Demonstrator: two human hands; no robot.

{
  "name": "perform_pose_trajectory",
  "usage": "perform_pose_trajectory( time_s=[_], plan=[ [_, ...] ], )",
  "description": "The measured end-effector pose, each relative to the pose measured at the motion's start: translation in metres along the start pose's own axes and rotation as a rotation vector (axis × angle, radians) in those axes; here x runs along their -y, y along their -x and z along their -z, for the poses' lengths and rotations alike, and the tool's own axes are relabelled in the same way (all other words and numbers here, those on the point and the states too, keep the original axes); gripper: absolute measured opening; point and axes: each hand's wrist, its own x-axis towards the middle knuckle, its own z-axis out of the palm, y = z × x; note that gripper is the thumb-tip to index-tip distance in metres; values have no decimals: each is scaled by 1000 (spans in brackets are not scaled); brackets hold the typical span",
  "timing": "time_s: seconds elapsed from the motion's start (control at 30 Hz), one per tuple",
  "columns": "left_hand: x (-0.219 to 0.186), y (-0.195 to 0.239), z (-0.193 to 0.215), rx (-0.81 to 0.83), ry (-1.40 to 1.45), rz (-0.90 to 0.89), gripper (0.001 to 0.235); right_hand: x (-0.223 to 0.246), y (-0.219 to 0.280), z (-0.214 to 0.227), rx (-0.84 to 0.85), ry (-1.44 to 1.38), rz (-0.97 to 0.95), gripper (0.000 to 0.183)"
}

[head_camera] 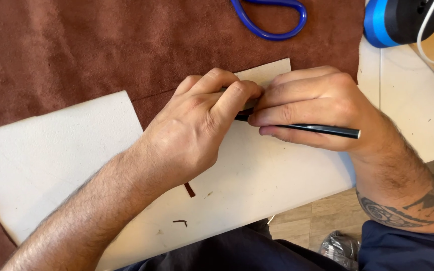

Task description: Tracing a cardboard template onto a piece of brown leather and cutting it out with scissors

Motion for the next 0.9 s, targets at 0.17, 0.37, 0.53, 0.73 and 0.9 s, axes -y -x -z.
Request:
perform_pose_trajectory(
  time_s=[0.17, 0.37, 0.53, 0.73, 0.9],
  plan=[
    [-2, 0, 1, -5, 1, -2, 37, -7, 11, -1, -91, 44, 7, 16],
    [-15, 7, -24, 58, -722, -109, 46, -26, 34, -7, -636, -47, -153, 41],
    [-43, 22, -55, 32, -1092, -72, 57, -32, 34, -14, -680, -49, -231, 44],
    [-45, 24, -59, 43, -1143, -46, 82, -27, 25, -16, -599, -7, -269, 42],
    [-45, 25, -63, 54, -1158, -33, 80, -21, 15, -17, -532, 22, -307, 38]
  ],
)
